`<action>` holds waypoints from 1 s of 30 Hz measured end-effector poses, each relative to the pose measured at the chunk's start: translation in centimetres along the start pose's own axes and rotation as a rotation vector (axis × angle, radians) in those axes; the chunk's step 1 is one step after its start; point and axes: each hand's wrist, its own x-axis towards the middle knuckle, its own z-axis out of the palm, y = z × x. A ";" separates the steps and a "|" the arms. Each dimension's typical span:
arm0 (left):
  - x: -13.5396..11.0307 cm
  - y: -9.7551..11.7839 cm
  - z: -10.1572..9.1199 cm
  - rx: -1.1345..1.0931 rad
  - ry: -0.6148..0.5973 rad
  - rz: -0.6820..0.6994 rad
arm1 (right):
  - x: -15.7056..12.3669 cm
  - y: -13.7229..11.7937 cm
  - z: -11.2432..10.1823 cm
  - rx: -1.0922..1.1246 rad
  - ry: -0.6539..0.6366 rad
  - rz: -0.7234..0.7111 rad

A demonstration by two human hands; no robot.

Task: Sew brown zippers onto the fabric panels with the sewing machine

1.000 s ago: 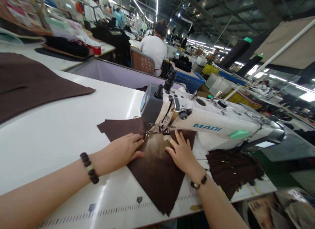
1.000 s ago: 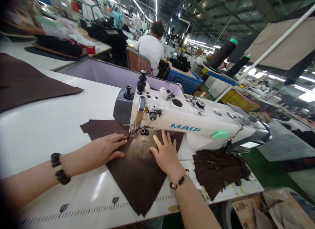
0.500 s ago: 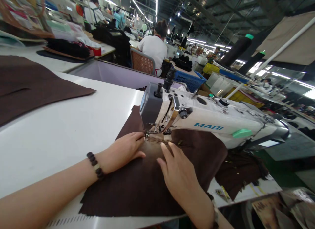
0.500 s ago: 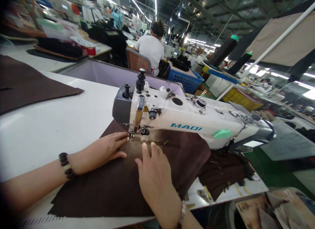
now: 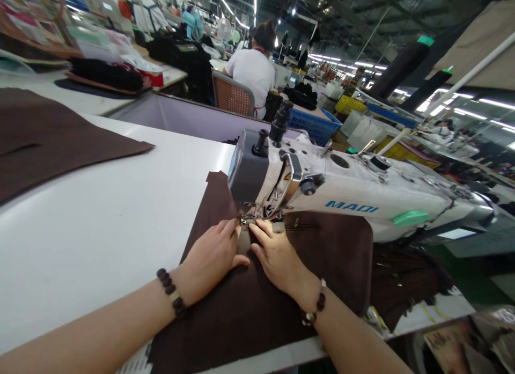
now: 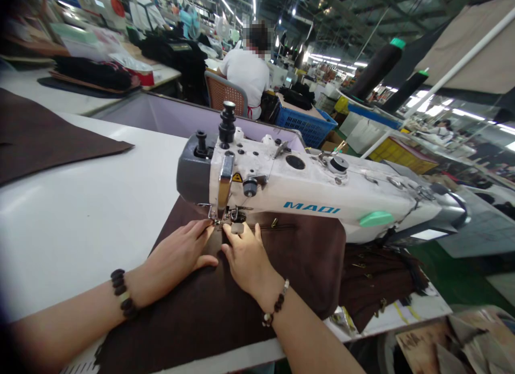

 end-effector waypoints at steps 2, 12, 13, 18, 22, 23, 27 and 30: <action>0.0 0.0 0.1 -0.001 -0.002 -0.008 | 0.1 -0.4 0.4 -0.016 0.025 0.022; -0.1 -0.8 0.4 -0.033 -0.034 0.008 | -0.1 -1.4 2.0 -0.167 0.025 0.115; 0.0 -0.8 0.4 -0.030 -0.044 0.003 | -0.1 -1.4 2.0 -0.167 0.023 0.115; 0.0 -0.9 0.4 -0.056 -0.046 0.001 | 0.0 -1.3 2.2 -0.188 0.039 0.110; 0.1 -1.1 0.6 -0.061 -0.019 0.012 | 0.0 -1.3 2.3 -0.199 0.046 0.098; 0.1 -1.2 0.6 -0.063 -0.011 0.011 | 0.0 -1.3 2.3 -0.198 0.047 0.098; 0.3 -1.3 0.5 -0.070 -0.006 0.007 | 0.3 -1.5 1.8 -0.194 0.042 0.096; 0.5 -1.3 0.3 -0.050 -0.016 0.010 | 0.6 -1.6 1.4 -0.179 0.020 0.106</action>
